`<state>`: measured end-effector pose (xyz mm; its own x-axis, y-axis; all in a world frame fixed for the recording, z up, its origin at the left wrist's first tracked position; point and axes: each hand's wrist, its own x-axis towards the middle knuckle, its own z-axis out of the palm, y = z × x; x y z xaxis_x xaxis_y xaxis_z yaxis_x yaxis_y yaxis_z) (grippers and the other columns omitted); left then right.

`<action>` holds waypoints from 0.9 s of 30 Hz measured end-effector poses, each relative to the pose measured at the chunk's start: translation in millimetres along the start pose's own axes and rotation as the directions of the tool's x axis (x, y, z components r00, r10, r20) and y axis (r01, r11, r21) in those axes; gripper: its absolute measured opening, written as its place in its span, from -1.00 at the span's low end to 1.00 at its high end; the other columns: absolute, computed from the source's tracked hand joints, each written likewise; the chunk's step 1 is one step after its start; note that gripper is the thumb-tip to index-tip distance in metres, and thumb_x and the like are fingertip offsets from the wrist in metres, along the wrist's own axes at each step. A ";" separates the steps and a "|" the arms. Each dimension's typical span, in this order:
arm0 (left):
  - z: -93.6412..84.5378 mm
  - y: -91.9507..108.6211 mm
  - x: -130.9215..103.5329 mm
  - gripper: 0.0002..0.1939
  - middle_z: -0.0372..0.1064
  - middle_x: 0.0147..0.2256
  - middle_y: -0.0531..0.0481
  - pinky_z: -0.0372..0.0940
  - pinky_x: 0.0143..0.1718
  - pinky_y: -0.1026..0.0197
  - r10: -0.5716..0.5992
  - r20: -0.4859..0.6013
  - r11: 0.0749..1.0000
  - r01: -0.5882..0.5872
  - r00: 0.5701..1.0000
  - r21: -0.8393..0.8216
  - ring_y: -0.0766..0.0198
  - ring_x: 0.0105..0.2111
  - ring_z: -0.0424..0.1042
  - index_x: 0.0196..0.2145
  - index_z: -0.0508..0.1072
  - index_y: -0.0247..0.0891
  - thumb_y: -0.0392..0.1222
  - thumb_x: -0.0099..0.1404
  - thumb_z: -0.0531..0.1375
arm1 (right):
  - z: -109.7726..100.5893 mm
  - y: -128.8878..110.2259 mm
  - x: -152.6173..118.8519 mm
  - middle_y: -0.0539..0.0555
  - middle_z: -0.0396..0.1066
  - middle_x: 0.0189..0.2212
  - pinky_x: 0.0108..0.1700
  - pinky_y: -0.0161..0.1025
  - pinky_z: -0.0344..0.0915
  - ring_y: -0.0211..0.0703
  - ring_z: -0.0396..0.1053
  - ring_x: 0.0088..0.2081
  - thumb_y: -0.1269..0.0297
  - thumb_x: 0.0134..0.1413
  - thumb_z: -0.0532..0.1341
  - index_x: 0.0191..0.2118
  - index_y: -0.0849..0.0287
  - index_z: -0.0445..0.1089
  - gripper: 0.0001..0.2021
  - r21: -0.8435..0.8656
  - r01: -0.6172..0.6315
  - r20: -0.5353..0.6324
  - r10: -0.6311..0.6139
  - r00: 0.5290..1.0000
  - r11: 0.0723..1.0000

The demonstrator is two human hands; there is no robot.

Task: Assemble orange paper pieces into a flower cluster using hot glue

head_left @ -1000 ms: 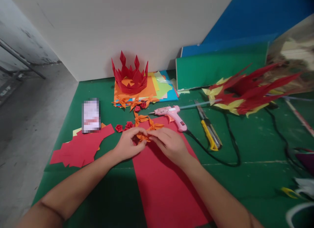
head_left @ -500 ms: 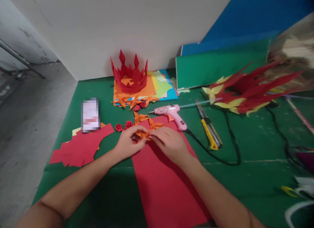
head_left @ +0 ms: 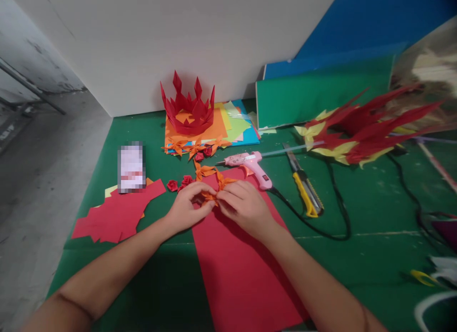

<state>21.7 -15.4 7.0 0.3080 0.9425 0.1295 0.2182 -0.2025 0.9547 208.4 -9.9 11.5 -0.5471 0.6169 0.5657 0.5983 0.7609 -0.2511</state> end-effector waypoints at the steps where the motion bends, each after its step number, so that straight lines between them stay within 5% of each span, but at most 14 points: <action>1: -0.9 1.1 0.3 -0.86 0.37 -0.23 -0.08 0.39 -0.25 0.21 0.056 -0.017 0.997 -0.055 0.998 0.058 0.28 -0.26 0.42 -0.27 0.47 -0.24 -0.29 0.16 0.22 | -0.3 -0.2 0.1 0.10 0.43 -0.39 -0.25 -0.22 0.21 -0.15 0.27 -0.30 0.43 0.17 0.15 -0.31 0.23 0.39 -0.92 0.004 0.005 0.003 -0.005 1.000 1.000; 4: -3.0 3.4 1.2 -0.86 0.35 -0.20 -0.08 0.36 -0.11 0.10 0.174 -0.042 0.969 -0.164 0.984 0.188 0.22 -0.16 0.39 -0.28 0.49 -0.21 -0.32 0.15 0.23 | -1.3 -0.3 0.4 0.10 0.44 -0.39 -0.25 -0.22 0.21 -0.15 0.26 -0.30 0.44 0.17 0.14 -0.29 0.22 0.39 -0.91 0.010 0.014 0.013 -0.014 1.000 1.000; 7: -3.5 3.5 1.6 -0.87 0.40 -0.30 -0.05 0.36 -0.17 0.14 0.199 -0.020 0.963 -0.192 0.980 0.191 0.27 -0.27 0.41 -0.28 0.48 -0.22 -0.31 0.16 0.23 | -2.6 0.0 0.5 0.08 0.44 -0.39 -0.26 -0.22 0.20 -0.17 0.26 -0.31 0.44 0.19 0.12 -0.31 0.18 0.39 -0.88 0.007 0.004 -0.004 -0.004 1.000 1.000; 15: -0.3 0.0 0.7 -0.84 0.44 -0.31 -0.09 0.43 -0.33 0.28 -0.014 -0.032 0.996 0.012 0.999 -0.083 0.34 -0.39 0.45 -0.29 0.44 -0.30 -0.22 0.14 0.25 | -7.0 0.3 1.4 0.04 0.44 -0.37 -0.25 -0.21 0.16 -0.19 0.30 -0.30 0.36 0.17 0.19 -0.29 0.13 0.41 -0.95 0.134 -0.114 -0.026 0.118 0.993 0.984; 22: -0.3 2.7 -0.1 -0.83 0.45 -0.31 -0.09 0.42 -0.29 0.27 -0.008 0.016 0.990 0.010 1.000 -0.140 0.35 -0.37 0.45 -0.29 0.46 -0.30 -0.24 0.12 0.28 | -6.4 -1.6 1.8 0.00 0.45 -0.38 -0.20 -0.17 0.13 -0.17 0.26 -0.29 0.39 0.10 0.20 -0.37 0.11 0.38 -0.95 0.093 -0.073 -0.045 0.077 0.996 0.993; 27: -1.3 1.4 1.2 -0.77 0.44 -0.33 -0.05 0.42 -0.33 0.29 -0.143 0.026 0.954 0.145 0.989 -0.262 0.35 -0.38 0.44 -0.31 0.42 -0.29 -0.15 0.10 0.32 | -10.5 -0.3 1.3 0.02 0.43 -0.37 -0.17 -0.14 0.11 -0.16 0.28 -0.27 0.28 0.15 0.20 -0.36 0.08 0.44 -0.90 0.064 -0.126 -0.068 0.130 0.989 0.990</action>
<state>21.1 -14.3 8.8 0.2980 0.9544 -0.0156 0.0102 0.0132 0.9999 213.7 -11.4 20.6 -0.4235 0.6954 0.5806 0.6234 0.6887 -0.3702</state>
